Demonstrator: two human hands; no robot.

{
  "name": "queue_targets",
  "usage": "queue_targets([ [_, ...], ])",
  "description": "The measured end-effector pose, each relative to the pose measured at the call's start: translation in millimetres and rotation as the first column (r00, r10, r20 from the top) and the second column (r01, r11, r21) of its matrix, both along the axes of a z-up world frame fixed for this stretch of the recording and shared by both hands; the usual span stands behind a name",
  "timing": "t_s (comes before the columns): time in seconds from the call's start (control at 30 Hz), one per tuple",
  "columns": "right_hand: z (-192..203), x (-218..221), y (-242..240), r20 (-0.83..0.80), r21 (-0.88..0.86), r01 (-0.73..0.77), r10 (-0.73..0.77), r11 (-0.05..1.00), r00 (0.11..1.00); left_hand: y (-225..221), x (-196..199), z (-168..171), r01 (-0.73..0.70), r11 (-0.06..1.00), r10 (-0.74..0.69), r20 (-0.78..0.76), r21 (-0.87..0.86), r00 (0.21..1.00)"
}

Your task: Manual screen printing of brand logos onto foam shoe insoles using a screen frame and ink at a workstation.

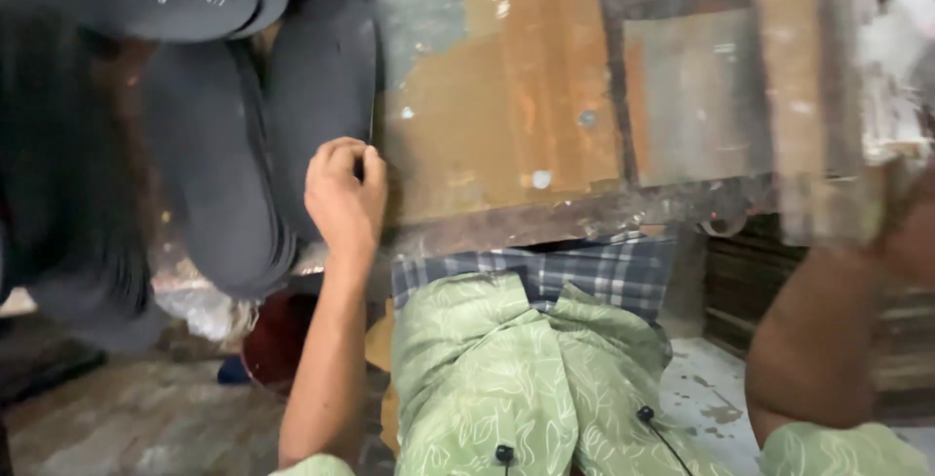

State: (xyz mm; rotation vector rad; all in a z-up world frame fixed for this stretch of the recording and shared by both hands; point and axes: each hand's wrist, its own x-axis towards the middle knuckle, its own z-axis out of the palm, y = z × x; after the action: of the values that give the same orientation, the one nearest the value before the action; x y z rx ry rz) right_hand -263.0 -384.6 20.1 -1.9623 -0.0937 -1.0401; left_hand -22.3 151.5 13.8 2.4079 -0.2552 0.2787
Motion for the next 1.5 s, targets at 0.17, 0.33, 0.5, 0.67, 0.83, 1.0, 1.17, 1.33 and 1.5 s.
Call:
queue_targets([
  [0.17, 73, 38, 93, -0.053, 0.089, 0.058, -0.054, 0.994, 0.997, -95, -18, -9, 0.313, 0.944, -0.324, 0.129, 0.100, 0.937],
  [0.33, 111, 54, 126, 0.114, 0.003, 0.218, -0.217, 0.976, 0.969, -171, 28, -22, 0.527, 0.744, -0.575, -0.007, 0.410, 0.818],
  [0.5, 111, 41, 120, -0.131, 0.127, 0.107, -0.090, 0.986, 0.987, -210, 38, -41, 0.601, 0.716, -0.634, -0.030, 0.354, 0.773],
  [0.67, 122, 52, 133, -0.113, 0.299, 0.147, -0.117, 0.943, 0.987, -207, 14, -32, 0.640, 0.680, -0.665, -0.066, 0.358, 0.744],
  [0.83, 110, 58, 123, 0.139, 0.077, 0.097, -0.107, 0.992, 0.985, -184, 18, -26, 0.688, 0.624, -0.739, -0.008, 0.370, 0.674],
  [1.0, 103, 51, 116, 0.128, 0.166, 0.072, -0.094, 0.984, 0.987, -146, 18, -8, 0.787, 0.514, -0.822, -0.066, 0.342, 0.565],
  [1.17, 115, 62, 126, 0.178, -0.022, 0.038, -0.034, 0.999, 0.983, -146, 26, -3, 0.821, 0.423, -0.870, -0.082, 0.383, 0.486],
  [1.33, 108, 56, 120, 0.133, 0.092, 0.061, -0.073, 0.994, 0.988, -147, 33, 6, 0.841, 0.352, -0.871, -0.187, 0.411, 0.455],
  [1.5, 107, 59, 121, 0.152, 0.082, 0.071, -0.083, 0.994, 0.985, -148, 34, -12, 0.838, 0.349, -0.895, -0.117, 0.419, 0.431],
])
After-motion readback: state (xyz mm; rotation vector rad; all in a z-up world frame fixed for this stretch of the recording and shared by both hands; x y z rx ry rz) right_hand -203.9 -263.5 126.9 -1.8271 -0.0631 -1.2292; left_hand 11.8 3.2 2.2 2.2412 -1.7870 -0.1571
